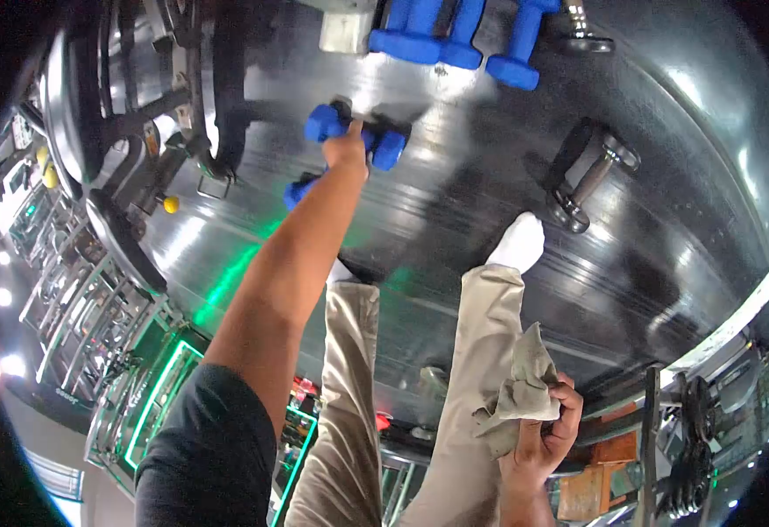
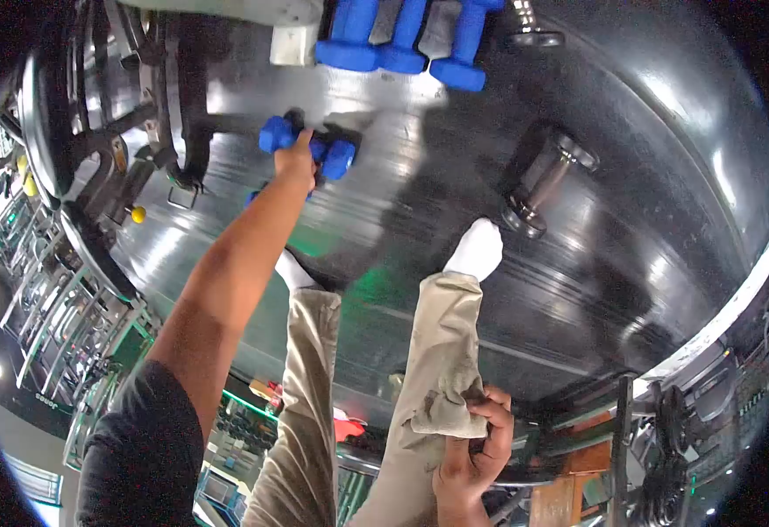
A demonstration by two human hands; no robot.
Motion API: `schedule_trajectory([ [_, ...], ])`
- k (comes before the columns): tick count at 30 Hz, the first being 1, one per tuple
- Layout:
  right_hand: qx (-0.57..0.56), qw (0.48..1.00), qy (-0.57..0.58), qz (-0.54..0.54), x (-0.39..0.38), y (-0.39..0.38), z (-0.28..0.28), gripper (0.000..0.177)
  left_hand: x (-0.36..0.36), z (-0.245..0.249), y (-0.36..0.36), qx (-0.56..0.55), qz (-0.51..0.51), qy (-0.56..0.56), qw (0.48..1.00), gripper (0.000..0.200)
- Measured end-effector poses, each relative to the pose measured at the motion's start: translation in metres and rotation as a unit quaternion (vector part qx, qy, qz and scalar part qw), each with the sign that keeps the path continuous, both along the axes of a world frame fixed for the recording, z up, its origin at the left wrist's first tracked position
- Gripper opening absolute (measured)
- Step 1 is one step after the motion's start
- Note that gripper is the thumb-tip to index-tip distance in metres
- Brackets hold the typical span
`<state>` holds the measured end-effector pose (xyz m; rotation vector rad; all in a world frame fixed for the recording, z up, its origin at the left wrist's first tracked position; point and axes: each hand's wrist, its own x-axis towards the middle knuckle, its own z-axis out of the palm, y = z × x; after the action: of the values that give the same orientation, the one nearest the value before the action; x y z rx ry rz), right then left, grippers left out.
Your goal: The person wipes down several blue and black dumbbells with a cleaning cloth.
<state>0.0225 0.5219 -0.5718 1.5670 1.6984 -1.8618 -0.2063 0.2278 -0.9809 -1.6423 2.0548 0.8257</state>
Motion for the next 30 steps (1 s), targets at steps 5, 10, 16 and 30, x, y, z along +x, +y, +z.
schedule_trajectory([
  [5, 0.000, 0.999, -0.003, 0.040, 0.005, -0.012, -0.003, 0.021, -0.010, -0.015, 0.000, 0.125, 0.111, 0.062, 0.984, 0.015],
  [10, -0.031, 0.999, -0.015, 0.021, 0.002, -0.023, 0.036, 0.021, 0.042, 0.017, -0.030, 0.388, 0.199, 0.181, 0.882, 0.003],
  [16, -0.135, 0.991, -0.007, 0.000, 0.020, -0.019, 0.176, 0.028, 0.136, 0.258, -0.027, 0.421, 0.091, 0.041, 0.901, 0.017],
  [30, -0.291, 0.887, 0.358, -0.017, 0.022, -0.119, 0.559, 0.059, 0.205, 0.930, -0.097, 0.303, -0.458, 0.205, 0.810, 0.039],
])
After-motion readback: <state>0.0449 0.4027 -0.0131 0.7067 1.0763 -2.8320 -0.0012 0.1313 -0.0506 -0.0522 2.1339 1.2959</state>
